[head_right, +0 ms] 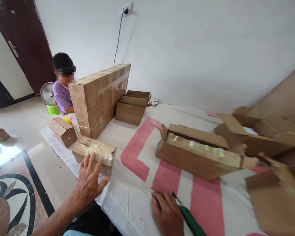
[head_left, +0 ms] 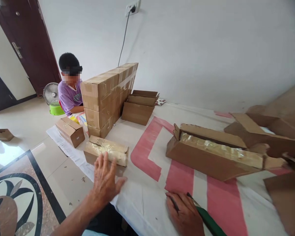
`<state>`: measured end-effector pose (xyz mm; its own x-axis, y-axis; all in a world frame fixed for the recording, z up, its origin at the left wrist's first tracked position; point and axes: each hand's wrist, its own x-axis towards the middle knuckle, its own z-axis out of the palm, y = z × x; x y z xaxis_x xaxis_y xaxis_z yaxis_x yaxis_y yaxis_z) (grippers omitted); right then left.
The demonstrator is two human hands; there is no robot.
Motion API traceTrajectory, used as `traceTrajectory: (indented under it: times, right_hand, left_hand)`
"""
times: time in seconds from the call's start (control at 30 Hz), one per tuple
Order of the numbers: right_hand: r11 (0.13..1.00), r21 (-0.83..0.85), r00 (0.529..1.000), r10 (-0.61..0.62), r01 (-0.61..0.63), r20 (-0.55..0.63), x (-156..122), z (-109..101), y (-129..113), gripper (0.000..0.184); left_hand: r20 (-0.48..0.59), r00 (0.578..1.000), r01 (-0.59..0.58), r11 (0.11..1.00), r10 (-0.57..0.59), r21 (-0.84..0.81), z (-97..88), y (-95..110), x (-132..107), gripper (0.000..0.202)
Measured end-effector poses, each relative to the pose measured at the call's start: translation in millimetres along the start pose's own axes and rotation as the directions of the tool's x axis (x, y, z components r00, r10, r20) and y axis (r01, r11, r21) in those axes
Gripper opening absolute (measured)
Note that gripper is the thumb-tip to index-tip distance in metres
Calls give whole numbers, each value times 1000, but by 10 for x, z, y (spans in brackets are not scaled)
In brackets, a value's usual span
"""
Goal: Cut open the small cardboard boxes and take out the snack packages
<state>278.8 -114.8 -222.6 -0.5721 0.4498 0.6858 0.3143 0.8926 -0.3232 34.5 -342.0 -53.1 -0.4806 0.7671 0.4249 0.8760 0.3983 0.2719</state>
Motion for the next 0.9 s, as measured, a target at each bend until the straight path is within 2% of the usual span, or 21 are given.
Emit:
traceTrajectory:
  times: [0.07,0.1,0.17,0.23,0.3,0.37,0.47,0.57,0.7,0.8,0.9]
  right_hand:
    - [1000,0,1000,8,-8,-3,24,-18,-39,20]
    - [1000,1,1000,9,-9,-6,41,-29,-59,19]
    - [1000,3,1000,12,-12,-13,76,-47,-92,19]
    - [999,12,999,42,-42,-10,106,-58,-107,20]
    - [993,39,994,108,-109,21,128,-63,-112,22]
    - [976,86,978,193,-200,77,159,-64,-132,24]
    - [907,218,927,323,-360,189,274,-54,-248,33]
    - [782,376,863,401,-498,308,489,-39,-478,54]
    - [667,507,834,377,-546,402,799,-40,-809,71]
    - [645,529,831,366,-551,419,897,-81,-967,73]
    - [651,512,825,390,-561,408,820,-165,-1048,72]
  left_hand:
    - [-9,995,-104,986,104,-127,-77,119,-26,61]
    - [-45,993,-118,978,112,-172,-140,106,-7,52]
    - [-165,986,-55,977,20,-208,-257,-48,97,40]
    - [-204,974,38,962,-96,-272,-309,-287,243,35]
    - [-118,979,104,911,-164,-399,-284,-497,359,29]
    - [-30,980,154,842,-197,-518,-220,-615,408,24]
    - [-12,966,192,746,-259,-638,-141,-640,386,22]
    - [-8,947,219,663,-321,-715,-120,-617,340,25]
    - [46,943,243,587,-329,-772,-111,-672,323,29]
    - [97,950,253,544,-298,-800,-83,-754,344,30]
    - [157,960,256,503,-230,-825,-56,-825,390,28]
